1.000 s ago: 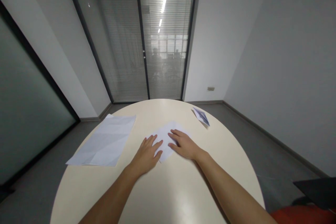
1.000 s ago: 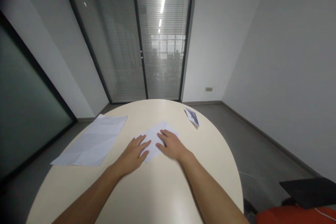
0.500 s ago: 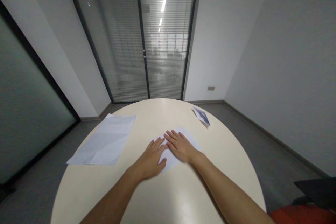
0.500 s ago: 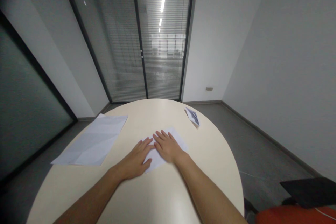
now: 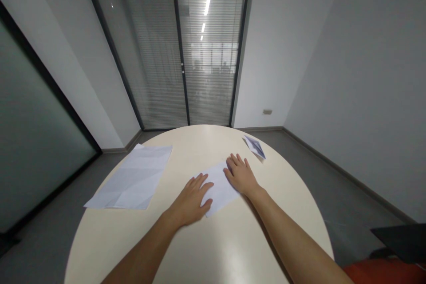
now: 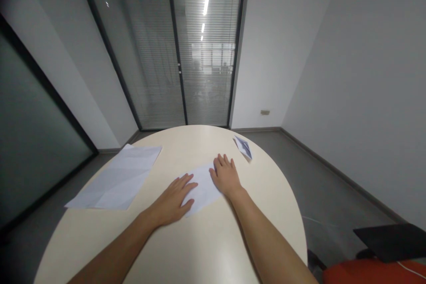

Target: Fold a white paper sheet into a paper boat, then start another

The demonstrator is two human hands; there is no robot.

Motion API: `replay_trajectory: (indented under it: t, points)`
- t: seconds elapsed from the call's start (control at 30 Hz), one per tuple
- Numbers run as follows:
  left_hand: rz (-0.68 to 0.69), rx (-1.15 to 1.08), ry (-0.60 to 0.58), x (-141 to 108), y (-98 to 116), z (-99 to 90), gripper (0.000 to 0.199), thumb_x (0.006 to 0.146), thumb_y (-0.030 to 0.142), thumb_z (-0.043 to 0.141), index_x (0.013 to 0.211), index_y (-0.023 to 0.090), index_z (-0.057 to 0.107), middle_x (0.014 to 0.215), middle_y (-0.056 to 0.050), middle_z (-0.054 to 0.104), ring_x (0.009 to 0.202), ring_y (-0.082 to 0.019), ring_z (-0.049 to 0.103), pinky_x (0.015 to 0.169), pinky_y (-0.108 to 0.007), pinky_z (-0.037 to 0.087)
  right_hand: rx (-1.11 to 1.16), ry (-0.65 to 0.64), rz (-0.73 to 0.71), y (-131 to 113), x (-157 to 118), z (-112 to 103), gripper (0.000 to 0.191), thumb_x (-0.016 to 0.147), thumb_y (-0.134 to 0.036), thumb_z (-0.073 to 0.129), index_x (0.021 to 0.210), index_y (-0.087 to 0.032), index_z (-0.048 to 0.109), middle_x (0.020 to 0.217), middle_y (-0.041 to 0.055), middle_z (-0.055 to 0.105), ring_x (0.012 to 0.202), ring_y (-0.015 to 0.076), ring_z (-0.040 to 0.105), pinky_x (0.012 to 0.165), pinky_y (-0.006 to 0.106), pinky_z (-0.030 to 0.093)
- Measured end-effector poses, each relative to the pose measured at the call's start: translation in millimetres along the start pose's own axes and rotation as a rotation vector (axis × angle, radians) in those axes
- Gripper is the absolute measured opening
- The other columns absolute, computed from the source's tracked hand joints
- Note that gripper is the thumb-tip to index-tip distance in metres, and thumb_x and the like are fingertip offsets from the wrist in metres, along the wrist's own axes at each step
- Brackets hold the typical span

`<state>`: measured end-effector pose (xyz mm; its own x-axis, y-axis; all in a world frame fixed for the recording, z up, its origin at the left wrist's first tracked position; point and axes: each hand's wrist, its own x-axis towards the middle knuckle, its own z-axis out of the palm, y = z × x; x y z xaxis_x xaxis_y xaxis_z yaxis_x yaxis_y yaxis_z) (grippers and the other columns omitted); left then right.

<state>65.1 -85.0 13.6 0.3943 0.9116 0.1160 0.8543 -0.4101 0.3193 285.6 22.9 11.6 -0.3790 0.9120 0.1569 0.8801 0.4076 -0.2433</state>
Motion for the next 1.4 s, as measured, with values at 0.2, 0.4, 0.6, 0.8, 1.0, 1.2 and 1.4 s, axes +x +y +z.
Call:
replay_trajectory:
  t: [0.2, 0.4, 0.6, 0.8, 1.0, 1.2, 1.4]
  points:
    - [-0.032, 0.018, 0.049, 4.3, 0.4, 7.6, 0.051, 0.096, 0.037, 0.052, 0.145, 0.022, 0.049, 0.162, -0.014, 0.036, 0.152, -0.029, 0.027, 0.123, -0.054, 0.024, 0.174, -0.118, -0.306, -25.9, -10.4, 1.2, 0.061, 0.105, -0.051, 0.029, 0.156, -0.02, 0.038, 0.166, 0.011, 0.026, 0.155, 0.0297, 0.018, 0.123, 0.052, 0.019]
    - [-0.08, 0.04, 0.049, 5.2, -1.2, 11.6, 0.056, 0.096, 0.038, 0.051, 0.148, 0.018, 0.047, 0.162, -0.016, 0.035, 0.152, -0.032, 0.027, 0.123, -0.054, 0.025, 0.073, -0.216, -0.124, -14.0, -8.3, 6.8, 0.069, 0.103, -0.058, 0.026, 0.16, -0.019, 0.029, 0.168, 0.0091, 0.017, 0.156, 0.0324, 0.011, 0.124, 0.053, 0.012]
    - [-0.1, 0.047, 0.091, 2.7, -5.4, 17.7, 0.055, 0.096, 0.042, 0.049, 0.147, 0.02, 0.049, 0.161, -0.014, 0.037, 0.151, -0.032, 0.029, 0.122, -0.054, 0.026, 0.006, -0.097, 0.08, 5.4, -1.8, 5.8, 0.068, 0.104, -0.053, 0.03, 0.16, -0.015, 0.028, 0.167, 0.0145, 0.019, 0.155, 0.0358, 0.014, 0.122, 0.06, 0.011]
    - [-0.135, 0.061, 0.164, 3.7, 0.5, 14.9, 0.058, 0.094, 0.048, 0.053, 0.144, 0.019, 0.052, 0.157, -0.018, 0.043, 0.147, -0.037, 0.035, 0.118, -0.057, 0.029, 0.166, -0.028, -0.274, -11.1, -9.0, 5.4, 0.064, 0.105, -0.051, 0.031, 0.159, -0.018, 0.032, 0.167, 0.0125, 0.02, 0.155, 0.0299, 0.014, 0.123, 0.051, 0.021]
    - [-0.139, 0.13, 0.186, 6.5, 6.2, 2.9, 0.046, 0.096, 0.042, 0.052, 0.135, 0.019, 0.06, 0.145, -0.017, 0.055, 0.135, -0.034, 0.049, 0.113, -0.052, 0.038, 0.136, -0.225, -0.271, -21.4, -13.1, 4.8, 0.065, 0.104, -0.056, 0.028, 0.159, -0.021, 0.032, 0.167, 0.0092, 0.022, 0.155, 0.0318, 0.015, 0.124, 0.052, 0.016]
    - [-0.123, 0.108, 0.209, 5.7, -3.6, 5.9, 0.04, 0.097, 0.037, 0.051, 0.133, 0.021, 0.062, 0.142, -0.014, 0.058, 0.132, -0.031, 0.051, 0.111, -0.048, 0.039, 0.049, -0.192, -0.012, -6.6, -6.1, 2.1, 0.071, 0.102, -0.058, 0.03, 0.16, -0.017, 0.027, 0.168, 0.0103, 0.016, 0.155, 0.033, 0.011, 0.124, 0.055, 0.012]
    - [-0.16, 0.098, 0.243, 7.7, -11.1, 2.0, 0.035, 0.096, 0.031, 0.054, 0.126, 0.02, 0.066, 0.134, -0.013, 0.062, 0.126, -0.03, 0.054, 0.109, -0.047, 0.041, 0.023, -0.16, -0.002, -3.1, -7.3, -0.2, 0.065, 0.103, -0.052, 0.033, 0.158, -0.019, 0.033, 0.167, 0.0109, 0.021, 0.154, 0.0363, 0.014, 0.122, 0.06, 0.011]
